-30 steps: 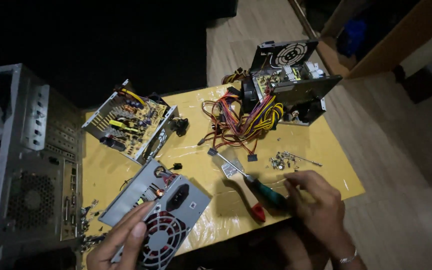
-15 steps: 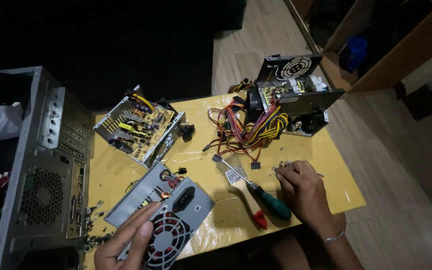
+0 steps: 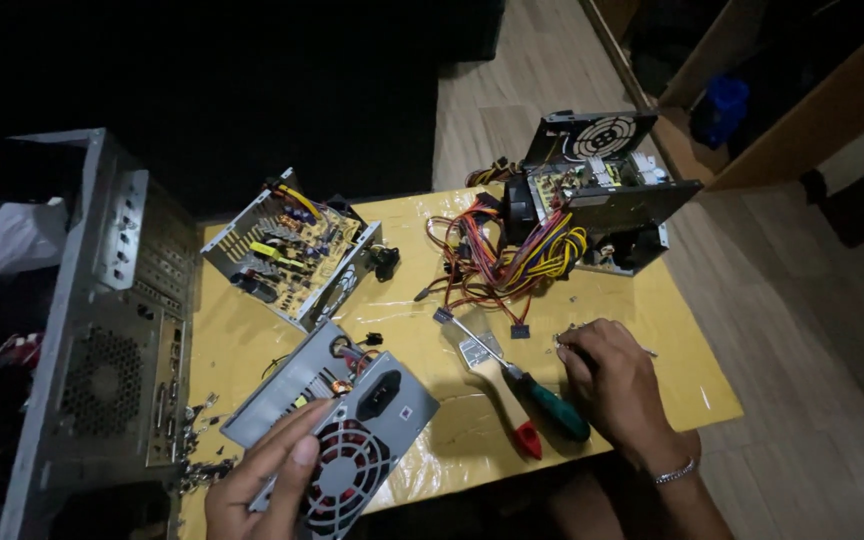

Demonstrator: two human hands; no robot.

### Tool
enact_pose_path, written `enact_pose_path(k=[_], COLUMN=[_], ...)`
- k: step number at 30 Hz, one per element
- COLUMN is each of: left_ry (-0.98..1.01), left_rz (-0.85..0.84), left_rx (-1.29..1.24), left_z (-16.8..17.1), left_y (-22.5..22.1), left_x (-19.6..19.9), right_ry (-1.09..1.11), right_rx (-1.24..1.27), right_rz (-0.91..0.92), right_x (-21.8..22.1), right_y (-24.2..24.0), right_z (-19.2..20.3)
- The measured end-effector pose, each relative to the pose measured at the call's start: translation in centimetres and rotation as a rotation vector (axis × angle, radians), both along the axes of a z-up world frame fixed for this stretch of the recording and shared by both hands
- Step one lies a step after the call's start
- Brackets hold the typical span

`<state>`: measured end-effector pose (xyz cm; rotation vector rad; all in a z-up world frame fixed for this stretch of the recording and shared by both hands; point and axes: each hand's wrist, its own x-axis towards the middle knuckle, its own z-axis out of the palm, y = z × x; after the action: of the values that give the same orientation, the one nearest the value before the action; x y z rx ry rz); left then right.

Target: Disassembling a cooling fan from a computer power supply unit using a screwdriver

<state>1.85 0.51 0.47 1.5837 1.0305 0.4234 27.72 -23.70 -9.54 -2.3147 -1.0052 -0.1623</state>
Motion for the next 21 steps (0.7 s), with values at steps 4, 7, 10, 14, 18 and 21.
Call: enact_pose_path(k=[4, 7, 10, 14, 18, 21], left_ry=[0.053, -0.111, -0.192, -0.178, -0.180, -0.202], left_rz=[0.046, 0.057, 0.024, -0.023, -0.017, 0.002], left_rx=[-0.123, -0.011, -0.011, -0.038, -0.105, -0.115], left_z=[0.9, 0.1, -0.5, -0.3, 0.2, 0.1], left_y=[0.2, 0.4, 0.8, 1.0, 1.1, 1.2], left_x=[0.5, 0.1, -0.1, -0.3, -0.3, -0.4], right_ry=[0.002, -0.081, -0.086, -0.109, -0.059, 0.022], right_rx=[0.009, 0.004, -0.049, -0.136, -0.196, -0.148], right_rz=[0.001, 0.048, 0.011, -0.019, -0.093, -0.097], right_x=[0.2, 0.4, 0.0, -0.4, -0.7, -0.9], right_y=[0.1, 0.1, 0.3, 0.4, 0.3, 0.4], right_z=[0.0, -0.8, -0.7, -0.1, -0.1, 0.5])
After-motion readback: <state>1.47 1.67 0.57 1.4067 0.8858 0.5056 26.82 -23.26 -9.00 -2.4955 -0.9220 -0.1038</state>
